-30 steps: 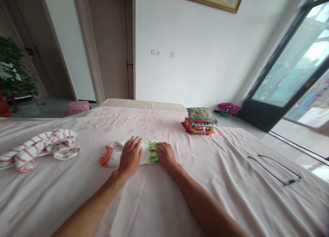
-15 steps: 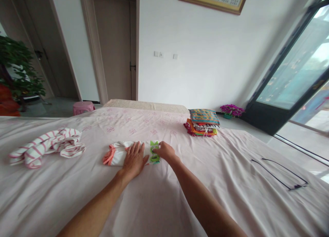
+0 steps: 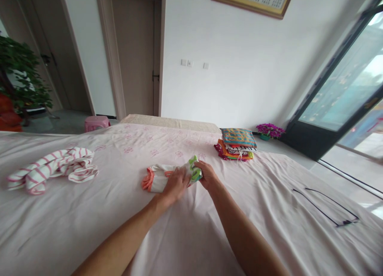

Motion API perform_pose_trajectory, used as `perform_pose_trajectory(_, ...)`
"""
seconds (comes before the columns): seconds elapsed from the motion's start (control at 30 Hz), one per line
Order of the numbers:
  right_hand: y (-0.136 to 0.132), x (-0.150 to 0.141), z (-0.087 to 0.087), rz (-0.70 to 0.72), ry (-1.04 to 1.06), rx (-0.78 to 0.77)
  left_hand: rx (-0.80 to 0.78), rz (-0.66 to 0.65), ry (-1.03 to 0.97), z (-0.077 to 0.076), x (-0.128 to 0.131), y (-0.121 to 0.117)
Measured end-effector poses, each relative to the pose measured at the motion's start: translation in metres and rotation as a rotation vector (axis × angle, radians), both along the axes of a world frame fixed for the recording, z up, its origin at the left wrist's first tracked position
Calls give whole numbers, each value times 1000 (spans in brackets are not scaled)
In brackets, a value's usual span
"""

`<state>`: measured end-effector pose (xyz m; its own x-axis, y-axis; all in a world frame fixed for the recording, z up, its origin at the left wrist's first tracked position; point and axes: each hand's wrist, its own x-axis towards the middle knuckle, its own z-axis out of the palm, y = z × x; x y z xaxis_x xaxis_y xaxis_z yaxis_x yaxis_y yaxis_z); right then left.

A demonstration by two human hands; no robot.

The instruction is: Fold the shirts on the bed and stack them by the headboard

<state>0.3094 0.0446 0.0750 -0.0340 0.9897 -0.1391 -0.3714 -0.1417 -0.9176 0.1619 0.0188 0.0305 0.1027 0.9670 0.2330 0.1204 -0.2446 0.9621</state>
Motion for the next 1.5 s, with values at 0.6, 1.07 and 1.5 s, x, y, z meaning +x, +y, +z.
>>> perform_pose_trajectory(0.6, 19, -122, 7, 82, -241, -22, -535, 55, -234, 26, -125, 10)
perform_pose_trajectory(1.07, -30, -95, -46, 181, -1450, 902, 244, 313, 808, 9, -132, -3)
perform_pose_trajectory(1.5, -13, -65, -48, 266, -1457, 695, 256, 275, 1149, -37, -139, -12)
